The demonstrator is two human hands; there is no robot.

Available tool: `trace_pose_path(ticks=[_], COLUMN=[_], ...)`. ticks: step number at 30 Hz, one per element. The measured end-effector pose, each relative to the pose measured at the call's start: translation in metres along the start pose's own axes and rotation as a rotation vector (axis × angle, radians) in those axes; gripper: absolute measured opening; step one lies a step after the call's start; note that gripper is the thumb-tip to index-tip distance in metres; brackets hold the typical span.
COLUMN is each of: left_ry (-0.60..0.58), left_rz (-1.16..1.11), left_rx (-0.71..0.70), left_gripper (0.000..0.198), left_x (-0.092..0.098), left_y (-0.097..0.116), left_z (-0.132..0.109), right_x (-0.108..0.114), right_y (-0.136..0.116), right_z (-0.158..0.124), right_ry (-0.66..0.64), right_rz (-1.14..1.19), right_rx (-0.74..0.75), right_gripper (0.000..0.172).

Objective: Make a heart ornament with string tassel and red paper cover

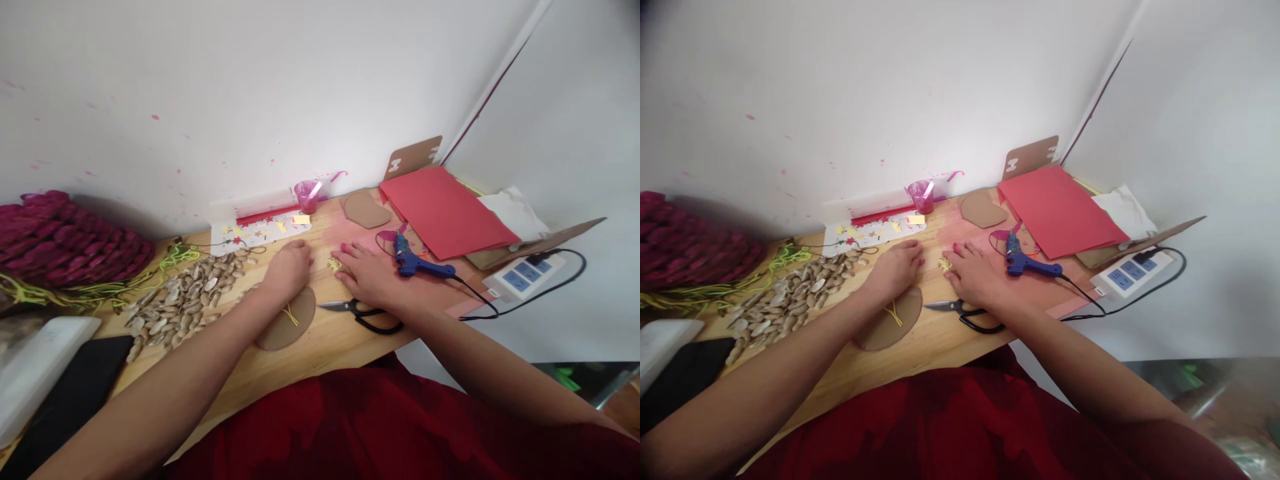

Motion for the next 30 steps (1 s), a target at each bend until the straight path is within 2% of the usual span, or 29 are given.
trace_pose_path(ticks=[6, 12, 17, 23, 30], left_ry=[0.080, 0.114, 0.115, 0.079, 0.106], left_rz=[-0.016, -0.035, -0.039, -0.034, -0.022], left_rx=[0.072, 0.070, 0.030, -0.030, 0.054], left_gripper=[0.016, 0.012, 0.021, 0.022, 0.020], left_x=[0.008, 0.003, 0.001, -0.003, 0.002], left_y=[-0.006, -0.006, -0.005, 0.001, -0.005], left_z=[-0.001, -0.004, -0.007, -0.008, -0.004], right_x=[0.000, -0.007, -0.003, 0.006, 0.022], right_y=[0.003, 0.001, -0.001, -0.002, 0.004], right_z=[0.000, 0.007, 0.010, 0.004, 0.004], right_ry=[-0.006, -0.090, -0.089, -0.045, 0.129], right_rz=[0.011, 0.002, -0.013, 0.012, 0.092], right_rx=[-0.036, -0.055, -0.024, -0.005, -0.025], right_gripper=[0.052, 0.069, 0.059, 0.049, 0.049])
Point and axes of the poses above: each hand's wrist, its own z-axis towards the middle knuckle, its own x-axis out of the back of the hand, y = z × x, the point moved 10 cm from there along z, towards the middle knuckle, and after that the axes turned 11 degrees about y, right-handed, at the moved point
